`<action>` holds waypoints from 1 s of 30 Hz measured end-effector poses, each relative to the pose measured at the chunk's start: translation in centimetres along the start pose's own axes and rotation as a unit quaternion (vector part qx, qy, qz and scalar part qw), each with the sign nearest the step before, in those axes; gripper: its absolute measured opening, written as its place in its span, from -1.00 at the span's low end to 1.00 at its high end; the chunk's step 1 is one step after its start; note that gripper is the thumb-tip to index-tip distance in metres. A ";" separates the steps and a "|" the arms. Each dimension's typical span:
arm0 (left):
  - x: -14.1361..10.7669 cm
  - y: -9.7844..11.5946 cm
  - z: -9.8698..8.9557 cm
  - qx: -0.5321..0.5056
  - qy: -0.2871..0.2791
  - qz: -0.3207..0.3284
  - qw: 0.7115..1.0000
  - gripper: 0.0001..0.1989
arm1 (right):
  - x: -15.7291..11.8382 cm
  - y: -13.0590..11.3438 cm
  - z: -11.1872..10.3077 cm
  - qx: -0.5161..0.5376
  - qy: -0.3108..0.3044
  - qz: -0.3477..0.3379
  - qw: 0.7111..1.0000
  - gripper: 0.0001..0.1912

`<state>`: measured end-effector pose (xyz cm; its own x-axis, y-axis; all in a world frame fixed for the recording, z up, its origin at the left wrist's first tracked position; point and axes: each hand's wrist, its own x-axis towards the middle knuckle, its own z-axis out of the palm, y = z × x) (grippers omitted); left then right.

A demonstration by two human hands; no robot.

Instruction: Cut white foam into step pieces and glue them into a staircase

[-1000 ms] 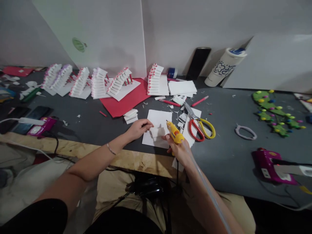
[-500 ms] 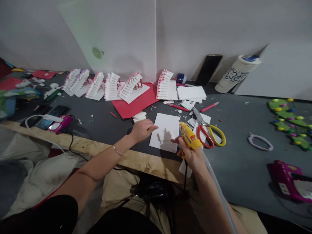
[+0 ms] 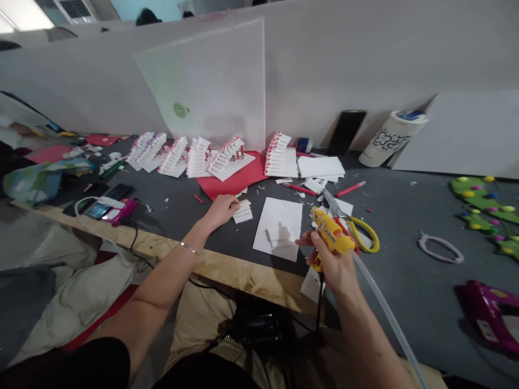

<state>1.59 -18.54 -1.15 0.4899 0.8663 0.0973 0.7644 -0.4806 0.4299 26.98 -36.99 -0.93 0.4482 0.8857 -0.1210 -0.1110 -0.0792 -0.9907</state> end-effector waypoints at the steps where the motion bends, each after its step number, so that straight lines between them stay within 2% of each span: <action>1: -0.1 0.0 0.0 -0.008 0.004 -0.005 1.000 -0.96 | 0.0 0.0 0.0 0.005 0.002 -0.005 1.000 -0.61; 7: -0.2 -0.7 -0.3 -0.022 0.052 -0.057 0.997 -0.74 | -0.1 -0.4 0.1 0.025 0.020 0.010 0.999 -0.55; 10: -0.3 -1.1 -1.6 -0.051 0.151 -0.066 0.985 -0.70 | 0.0 -0.6 0.0 0.029 0.029 0.014 0.999 -0.53; 12: -0.5 -0.9 -2.4 -0.064 0.216 -0.050 0.973 -0.69 | 0.1 -0.6 0.1 0.032 0.030 0.014 0.999 -0.52; 14: -0.8 -0.3 -2.5 -0.073 0.250 -0.018 0.965 -0.67 | 0.1 -0.7 0.1 0.037 0.034 0.014 0.999 -0.51; 17: -1.0 1.8 -1.0 -0.093 0.235 0.038 0.967 -0.62 | -0.2 -0.9 0.3 0.043 0.018 0.012 0.999 -0.53; 22: -0.5 5.4 2.2 -0.130 0.158 0.113 0.972 -0.57 | -0.7 -0.8 -0.1 0.026 -0.071 0.007 0.997 -0.61; 26: 0.2 5.9 3.0 -0.124 0.163 0.169 0.964 -0.62 | -0.5 0.0 -0.9 -0.041 -0.092 -0.011 0.995 -0.63; 30: 0.2 5.3 3.7 -0.147 0.136 0.160 0.967 -0.56 | -0.1 0.3 -1.3 -0.066 -0.086 -0.012 0.994 -0.63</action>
<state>7.32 -21.49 -2.18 0.5230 0.7025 0.4827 0.4207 -0.7053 0.5706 28.03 -37.72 -1.27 0.2891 0.9524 -0.0962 0.0197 -0.1064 -0.9941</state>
